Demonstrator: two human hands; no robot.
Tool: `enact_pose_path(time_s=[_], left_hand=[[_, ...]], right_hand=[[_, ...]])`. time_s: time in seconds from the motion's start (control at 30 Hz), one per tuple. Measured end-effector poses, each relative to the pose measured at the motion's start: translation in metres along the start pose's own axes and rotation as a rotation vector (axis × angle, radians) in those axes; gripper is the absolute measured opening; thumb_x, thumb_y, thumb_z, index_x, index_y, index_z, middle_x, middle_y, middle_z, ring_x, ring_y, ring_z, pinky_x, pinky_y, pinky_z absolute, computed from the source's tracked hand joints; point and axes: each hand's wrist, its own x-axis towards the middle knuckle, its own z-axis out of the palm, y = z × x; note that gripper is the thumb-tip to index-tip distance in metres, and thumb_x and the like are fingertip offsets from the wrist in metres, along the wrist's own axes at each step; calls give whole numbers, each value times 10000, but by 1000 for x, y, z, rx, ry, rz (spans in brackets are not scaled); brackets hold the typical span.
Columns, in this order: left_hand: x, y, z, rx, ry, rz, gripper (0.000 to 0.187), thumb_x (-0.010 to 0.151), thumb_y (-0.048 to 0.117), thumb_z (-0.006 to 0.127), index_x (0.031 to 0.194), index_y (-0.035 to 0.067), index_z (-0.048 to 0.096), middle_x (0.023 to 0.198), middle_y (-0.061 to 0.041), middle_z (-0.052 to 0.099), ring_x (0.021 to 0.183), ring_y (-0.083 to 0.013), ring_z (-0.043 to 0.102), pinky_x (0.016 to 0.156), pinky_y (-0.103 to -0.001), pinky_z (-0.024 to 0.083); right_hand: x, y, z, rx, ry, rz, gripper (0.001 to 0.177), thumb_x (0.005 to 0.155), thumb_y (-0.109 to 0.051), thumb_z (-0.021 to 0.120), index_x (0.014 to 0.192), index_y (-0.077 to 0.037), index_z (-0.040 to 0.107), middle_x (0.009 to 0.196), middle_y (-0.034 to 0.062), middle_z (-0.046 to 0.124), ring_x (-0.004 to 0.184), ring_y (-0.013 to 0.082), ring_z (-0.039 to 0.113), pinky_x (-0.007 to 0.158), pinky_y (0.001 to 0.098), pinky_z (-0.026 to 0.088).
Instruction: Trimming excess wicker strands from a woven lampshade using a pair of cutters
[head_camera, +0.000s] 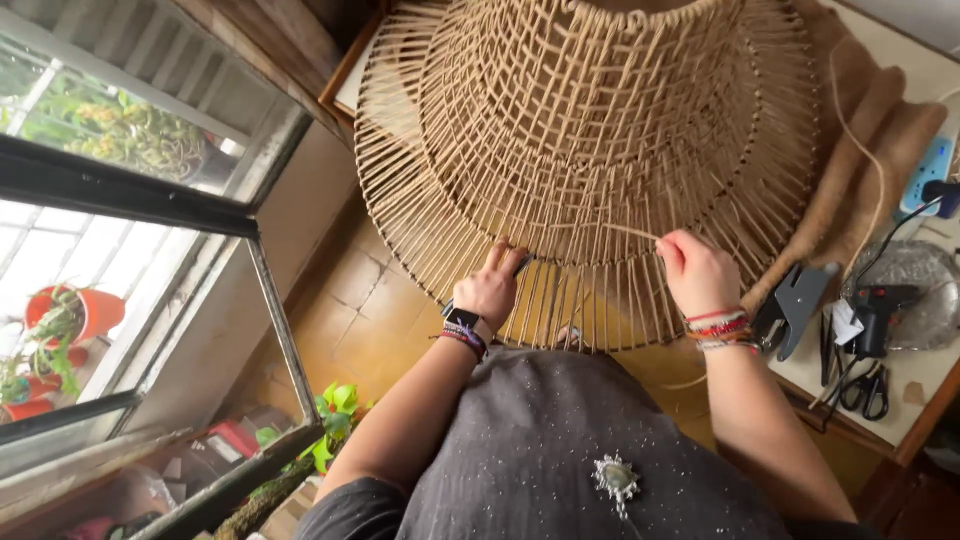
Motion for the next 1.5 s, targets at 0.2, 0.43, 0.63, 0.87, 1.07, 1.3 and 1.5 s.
enact_pose_path(time_s=[0.2, 0.43, 0.63, 0.87, 1.07, 1.3, 1.5], left_hand=[[-2, -3, 1, 74, -6, 11, 512, 1000, 166, 485, 1473, 349, 407, 1595, -11, 299, 772, -277, 753, 647, -401, 660], [0, -13, 2, -3, -46, 21, 576, 987, 133, 465, 1512, 352, 378, 1613, 17, 287, 825, -361, 757, 723, -472, 659], [4, -20, -20, -1301, 514, -137, 428, 729, -64, 462, 1048, 62, 718, 919, -118, 708, 960, -291, 694, 960, -413, 497], [86, -55, 17, -2365, 145, -333, 703, 797, 84, 485, 1492, 187, 466, 1094, -106, 708, 979, -389, 745, 884, -610, 612], [103, -56, 17, -2388, 66, -375, 747, 756, 67, 486, 1480, 251, 510, 1076, -96, 651, 995, -378, 736, 913, -571, 624], [101, -52, 10, -2395, 24, -392, 755, 750, 70, 478, 1476, 272, 510, 1068, -86, 657, 982, -365, 737, 882, -539, 641], [97, -49, 2, -2363, 26, -395, 740, 754, 98, 484, 1470, 281, 512, 1058, -75, 668, 980, -355, 735, 851, -578, 647]], right_hand=[[40, -24, 38, 155, -77, -45, 209, 1034, -292, 663, 935, -128, 747, 820, 107, 726, 865, 386, 720, 753, 496, 566], [41, 6, 45, 194, -50, -34, 243, 1070, -387, 630, 889, -255, 726, 807, -47, 730, 886, 235, 731, 778, 357, 566], [44, 0, 39, 212, -5, -215, 345, 988, -305, 743, 739, -106, 610, 630, 76, 514, 651, 315, 614, 623, 394, 470], [53, 13, 70, 672, -3, -100, 555, 967, -259, 743, 546, -160, 394, 493, -60, 271, 556, 60, 309, 535, 236, 270], [57, 14, 73, 922, -48, 10, 578, 954, -189, 720, 501, -186, 362, 439, -110, 270, 530, -7, 244, 509, 190, 200], [54, 25, 89, 1085, -1, 4, 557, 973, -101, 698, 495, -127, 414, 415, -37, 314, 462, 24, 252, 497, 201, 221], [55, 36, 99, 1136, 8, -15, 563, 977, -84, 716, 493, -125, 432, 409, -19, 346, 440, 41, 271, 496, 206, 249]])
